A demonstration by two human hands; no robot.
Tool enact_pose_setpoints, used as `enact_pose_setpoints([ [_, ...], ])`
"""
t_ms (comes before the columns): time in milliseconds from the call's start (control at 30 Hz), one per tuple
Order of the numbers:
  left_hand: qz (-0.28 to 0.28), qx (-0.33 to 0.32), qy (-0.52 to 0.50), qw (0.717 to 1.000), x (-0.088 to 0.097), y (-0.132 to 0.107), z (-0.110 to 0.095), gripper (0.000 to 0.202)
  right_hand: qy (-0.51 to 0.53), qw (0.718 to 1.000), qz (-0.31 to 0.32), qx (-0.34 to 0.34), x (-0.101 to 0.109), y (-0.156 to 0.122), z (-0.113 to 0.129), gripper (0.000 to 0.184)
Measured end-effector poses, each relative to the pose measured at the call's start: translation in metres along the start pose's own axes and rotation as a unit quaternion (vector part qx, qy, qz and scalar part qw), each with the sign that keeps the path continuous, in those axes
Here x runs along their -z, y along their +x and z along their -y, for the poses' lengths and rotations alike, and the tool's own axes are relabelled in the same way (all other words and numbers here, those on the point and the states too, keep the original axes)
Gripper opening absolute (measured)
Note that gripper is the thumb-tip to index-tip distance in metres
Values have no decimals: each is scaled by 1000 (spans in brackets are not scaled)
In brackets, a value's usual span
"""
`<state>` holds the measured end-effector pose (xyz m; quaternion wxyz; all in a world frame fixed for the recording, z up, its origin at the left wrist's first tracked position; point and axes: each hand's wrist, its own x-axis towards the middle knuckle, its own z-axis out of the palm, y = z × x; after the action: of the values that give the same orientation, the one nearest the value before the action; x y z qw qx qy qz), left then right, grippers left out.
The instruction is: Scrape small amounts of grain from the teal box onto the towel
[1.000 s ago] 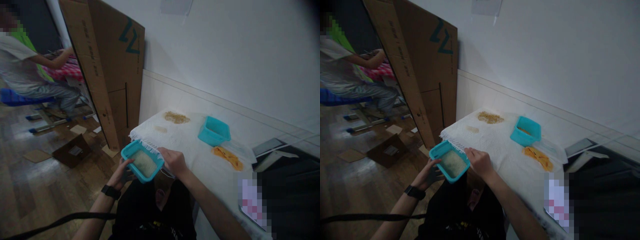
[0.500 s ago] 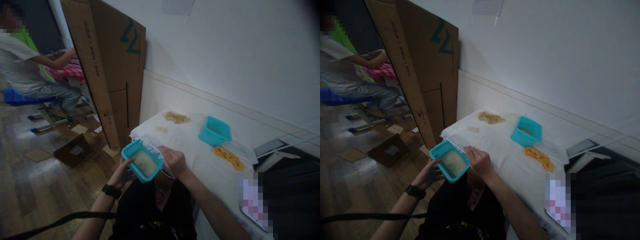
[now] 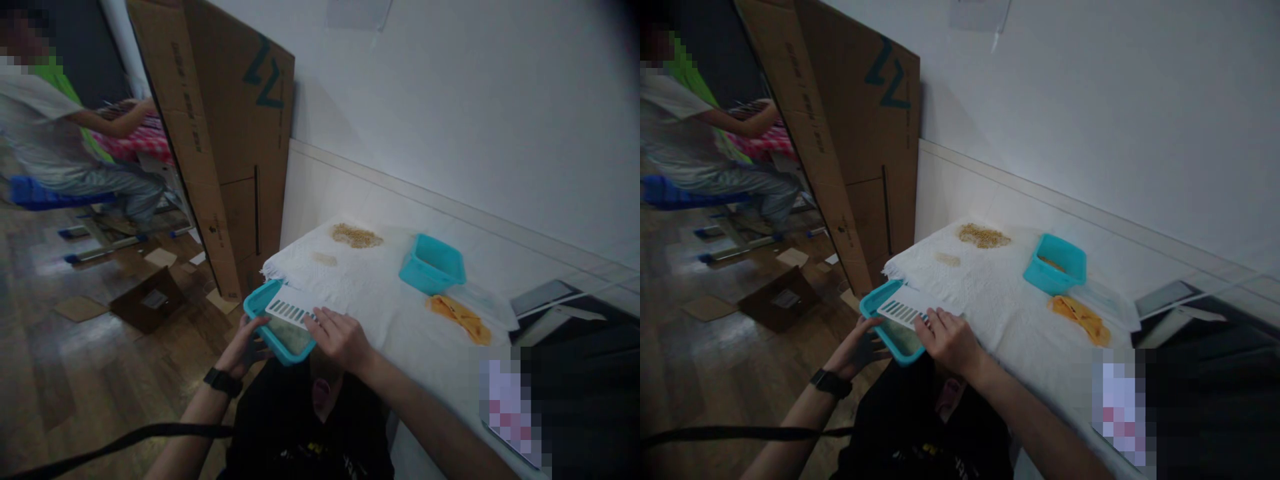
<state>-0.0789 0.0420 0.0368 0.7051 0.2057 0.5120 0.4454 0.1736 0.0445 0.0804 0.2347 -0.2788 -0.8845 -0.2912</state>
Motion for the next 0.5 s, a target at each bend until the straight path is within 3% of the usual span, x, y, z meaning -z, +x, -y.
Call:
enact_pose_setpoints([
  [133,3,2,2,1000,0,-1,-1,52,90,994,-34,-41,0,-3,-11,30],
  [267,-4,9,4,1000,1,-1,-1,53,129,960,-54,-244,-11,-7,-66,28],
  [367,-9,13,5,1000,1,0,0,56,104,911,-11,-398,-20,-6,-120,26],
  [500,-13,19,9,1000,0,0,3,56,59,876,74,-473,-33,-4,-160,29],
])
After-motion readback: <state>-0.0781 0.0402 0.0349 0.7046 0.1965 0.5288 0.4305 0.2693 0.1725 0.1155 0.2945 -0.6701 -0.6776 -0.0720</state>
